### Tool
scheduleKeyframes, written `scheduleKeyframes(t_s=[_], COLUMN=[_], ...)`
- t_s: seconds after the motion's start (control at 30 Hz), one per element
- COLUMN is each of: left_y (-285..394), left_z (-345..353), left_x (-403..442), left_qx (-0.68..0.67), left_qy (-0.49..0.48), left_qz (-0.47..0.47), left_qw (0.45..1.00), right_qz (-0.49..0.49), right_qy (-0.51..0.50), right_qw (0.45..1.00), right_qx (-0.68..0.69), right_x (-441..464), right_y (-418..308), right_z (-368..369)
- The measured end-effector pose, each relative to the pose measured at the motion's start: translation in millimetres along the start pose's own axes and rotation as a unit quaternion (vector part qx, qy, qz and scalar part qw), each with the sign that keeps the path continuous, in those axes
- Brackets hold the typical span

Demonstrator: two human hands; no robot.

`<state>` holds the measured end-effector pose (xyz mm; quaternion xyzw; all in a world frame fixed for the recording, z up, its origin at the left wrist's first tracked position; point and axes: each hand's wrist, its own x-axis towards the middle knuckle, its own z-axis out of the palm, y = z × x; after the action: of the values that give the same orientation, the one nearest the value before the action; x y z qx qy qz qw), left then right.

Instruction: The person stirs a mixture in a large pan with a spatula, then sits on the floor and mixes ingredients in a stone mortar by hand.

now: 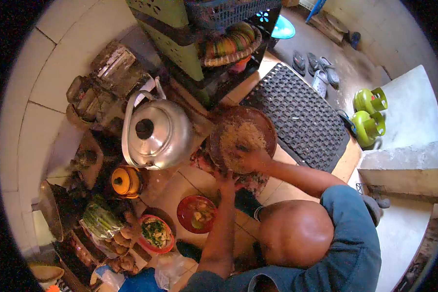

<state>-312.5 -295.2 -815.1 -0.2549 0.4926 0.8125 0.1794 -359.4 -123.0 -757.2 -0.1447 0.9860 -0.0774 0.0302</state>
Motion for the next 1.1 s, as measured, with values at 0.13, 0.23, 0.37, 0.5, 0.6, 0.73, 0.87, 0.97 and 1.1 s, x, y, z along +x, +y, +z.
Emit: scheduleKeyframes(t_s=[0.13,0.23,0.37,0.5,0.6,0.73,0.87,0.97,1.1], left_y=[-14,-32,-6,-3,14,28,32,2,35], left_z=[-9,-29,-16,-25,-11,3,-7,-27,11], left_x=[3,24,7,9,2,-9,-3,6,-9], left_qx=[-0.092,-0.031,0.010,-0.132,-0.107,-0.116,-0.169,-0.168,-0.095], left_qy=[-0.050,-0.087,-0.067,-0.110,-0.063,-0.044,-0.061,-0.098,-0.029], left_qz=[0.044,0.047,0.035,-0.066,-0.088,-0.086,-0.164,-0.161,-0.103], left_qw=[0.994,0.995,0.997,0.983,0.988,0.989,0.970,0.968,0.990], right_qz=[0.143,0.141,0.045,0.000,-0.021,0.035,-0.009,0.024,0.133], right_qy=[-0.116,-0.109,-0.118,-0.186,-0.055,-0.172,-0.098,-0.045,-0.283], right_qw=[0.956,0.918,0.961,0.982,0.997,0.964,0.984,0.997,0.842], right_qx=[0.230,0.354,0.245,0.028,-0.040,0.201,0.147,0.057,0.439], right_x=[50,87,59,12,21,43,-21,-15,78], right_y=[33,44,-8,-51,-4,26,-36,-19,84], right_z=[-40,-46,-29,-74,-40,-47,-56,-22,2])
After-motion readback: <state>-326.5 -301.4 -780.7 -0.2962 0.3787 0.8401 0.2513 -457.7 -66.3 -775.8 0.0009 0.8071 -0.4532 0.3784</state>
